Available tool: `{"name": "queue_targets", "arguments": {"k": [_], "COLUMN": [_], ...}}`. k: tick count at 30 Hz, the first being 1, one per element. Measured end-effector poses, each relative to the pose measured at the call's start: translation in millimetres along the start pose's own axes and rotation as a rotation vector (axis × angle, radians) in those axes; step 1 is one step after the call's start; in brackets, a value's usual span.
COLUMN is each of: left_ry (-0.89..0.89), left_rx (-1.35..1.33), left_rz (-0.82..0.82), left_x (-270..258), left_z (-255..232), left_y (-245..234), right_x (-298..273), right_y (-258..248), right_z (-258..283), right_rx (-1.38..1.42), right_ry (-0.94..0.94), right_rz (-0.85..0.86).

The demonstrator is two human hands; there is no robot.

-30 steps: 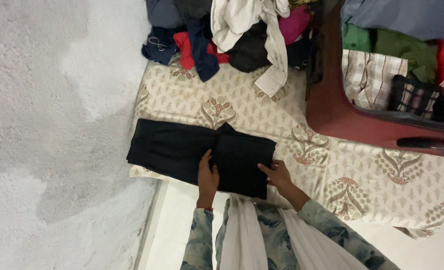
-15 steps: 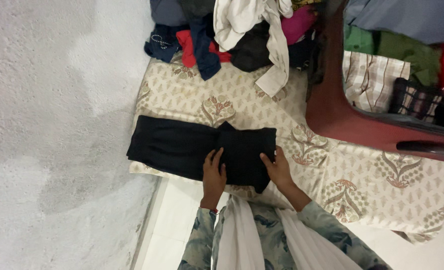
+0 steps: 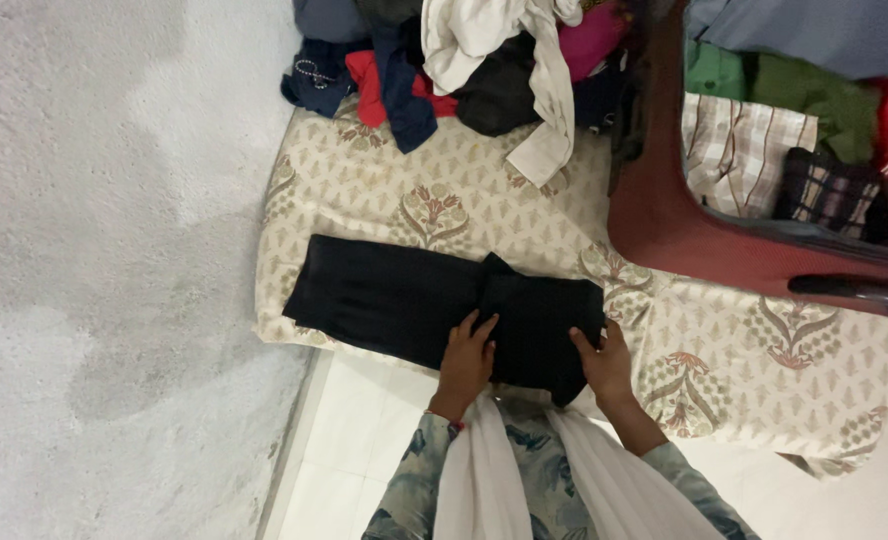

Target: The person folds a pair of black leggings on a patterned surface and places them into an open suitcase alongside other folded garments.

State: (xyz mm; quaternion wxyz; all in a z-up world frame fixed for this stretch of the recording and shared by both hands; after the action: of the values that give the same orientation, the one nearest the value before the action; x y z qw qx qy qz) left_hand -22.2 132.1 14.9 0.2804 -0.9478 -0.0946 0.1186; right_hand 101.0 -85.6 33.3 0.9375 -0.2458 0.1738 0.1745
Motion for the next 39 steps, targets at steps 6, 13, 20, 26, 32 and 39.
{"name": "queue_targets", "arguments": {"k": [6, 13, 20, 26, 32, 39], "left_ry": [-0.041, 0.073, 0.031, -0.153, -0.363, -0.469], "left_rx": [-0.138, -0.978, -0.7, -0.626, -0.644, -0.322], "left_rz": [-0.109, -0.19, -0.363, -0.6, -0.808, -0.963], "left_x": [-18, -56, -74, -71, -62, -54], "left_z": [7, -7, 17, 93, 165, 171], "left_y": [-26, -99, -142, -147, -162, -164], "right_x": [-14, -7, 14, 35, 72, 136], "right_y": [26, 119, 244, 332, 382, 362], "right_z": [64, 139, 178, 180, 181, 182], "right_rx": [0.078, -0.118, -0.374, -0.443, -0.359, -0.617], "right_ry": [-0.238, -0.496, -0.576, -0.696, -0.715, -0.994], "right_rz": [0.08, 0.22, 0.39, 0.487, 0.833, 0.685]}}
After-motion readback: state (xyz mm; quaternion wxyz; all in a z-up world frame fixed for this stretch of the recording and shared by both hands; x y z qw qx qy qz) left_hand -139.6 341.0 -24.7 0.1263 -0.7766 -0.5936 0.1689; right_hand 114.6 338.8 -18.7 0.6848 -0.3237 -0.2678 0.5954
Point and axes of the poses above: each hand's wrist, its own x-axis towards the middle knuckle, its own y-axis out of the palm, z = x × y, the point moved 3 cm from there along x, towards the middle knuckle, and after that the axes turned 10 degrees about z, right-handed, at the moved point
